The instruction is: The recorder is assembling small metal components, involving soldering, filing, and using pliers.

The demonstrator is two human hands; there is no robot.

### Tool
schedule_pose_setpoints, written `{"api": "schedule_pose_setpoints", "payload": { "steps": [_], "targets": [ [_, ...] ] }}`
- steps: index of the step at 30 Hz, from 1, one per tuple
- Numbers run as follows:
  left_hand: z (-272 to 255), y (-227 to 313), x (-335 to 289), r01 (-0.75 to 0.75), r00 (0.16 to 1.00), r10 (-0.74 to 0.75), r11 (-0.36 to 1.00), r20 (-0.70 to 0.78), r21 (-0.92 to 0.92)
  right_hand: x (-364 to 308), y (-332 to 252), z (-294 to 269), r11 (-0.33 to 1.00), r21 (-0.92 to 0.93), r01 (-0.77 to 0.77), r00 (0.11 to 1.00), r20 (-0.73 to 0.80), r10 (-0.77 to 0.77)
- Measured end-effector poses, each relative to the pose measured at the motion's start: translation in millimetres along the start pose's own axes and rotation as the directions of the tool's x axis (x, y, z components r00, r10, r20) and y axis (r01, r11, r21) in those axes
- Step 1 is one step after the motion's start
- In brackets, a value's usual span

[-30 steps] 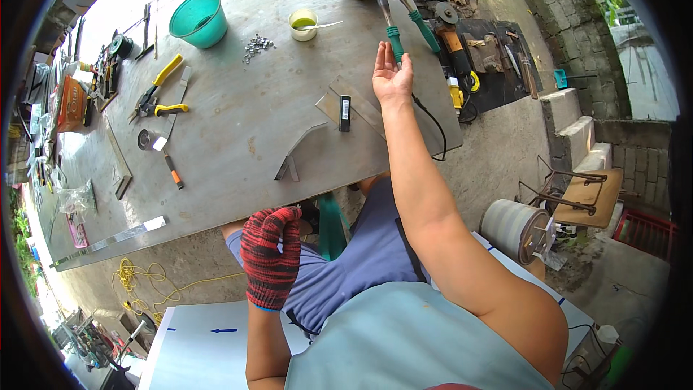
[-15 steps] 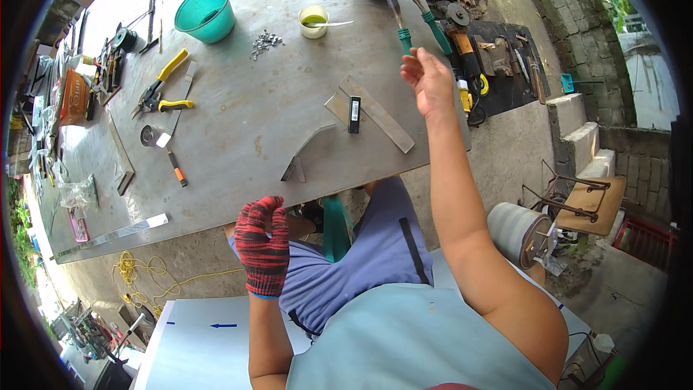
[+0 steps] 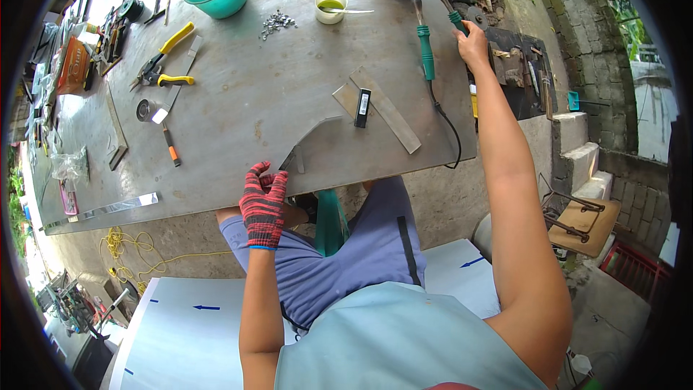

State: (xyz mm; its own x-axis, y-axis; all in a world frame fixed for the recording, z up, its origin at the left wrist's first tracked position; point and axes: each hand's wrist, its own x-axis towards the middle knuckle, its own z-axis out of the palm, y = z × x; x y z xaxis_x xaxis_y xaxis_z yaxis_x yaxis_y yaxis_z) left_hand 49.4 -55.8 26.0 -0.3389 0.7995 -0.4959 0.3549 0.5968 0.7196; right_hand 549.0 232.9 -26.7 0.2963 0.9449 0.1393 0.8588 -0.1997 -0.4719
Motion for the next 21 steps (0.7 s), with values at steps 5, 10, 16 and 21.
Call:
{"api": "schedule_pose_setpoints", "payload": {
  "steps": [5, 10, 16, 21],
  "targets": [
    [23, -8, 17, -0.279, 0.949, 0.314, 0.891, -0.042, 0.359, -8, 32, -62, 0.984, 0.029, 0.177, 0.972, -0.163, -0.17],
    [26, -6, 30, -0.337, 0.924, 0.378, 0.878, -0.059, 0.341, -81, -49, -145, 0.906, 0.156, 0.393, 0.905, 0.108, -0.411],
    [18, -11, 35, -0.389, 0.909, 0.417, 0.869, -0.028, 0.307, -168, -182, -159, 0.787, 0.193, 0.586, 0.589, 0.566, -0.577],
    [17, -16, 35, -0.381, 0.914, 0.404, 0.888, -0.038, 0.257, -187, -217, -140, 0.668, 0.076, 0.741, 0.474, 0.645, -0.599]
  ]
}}
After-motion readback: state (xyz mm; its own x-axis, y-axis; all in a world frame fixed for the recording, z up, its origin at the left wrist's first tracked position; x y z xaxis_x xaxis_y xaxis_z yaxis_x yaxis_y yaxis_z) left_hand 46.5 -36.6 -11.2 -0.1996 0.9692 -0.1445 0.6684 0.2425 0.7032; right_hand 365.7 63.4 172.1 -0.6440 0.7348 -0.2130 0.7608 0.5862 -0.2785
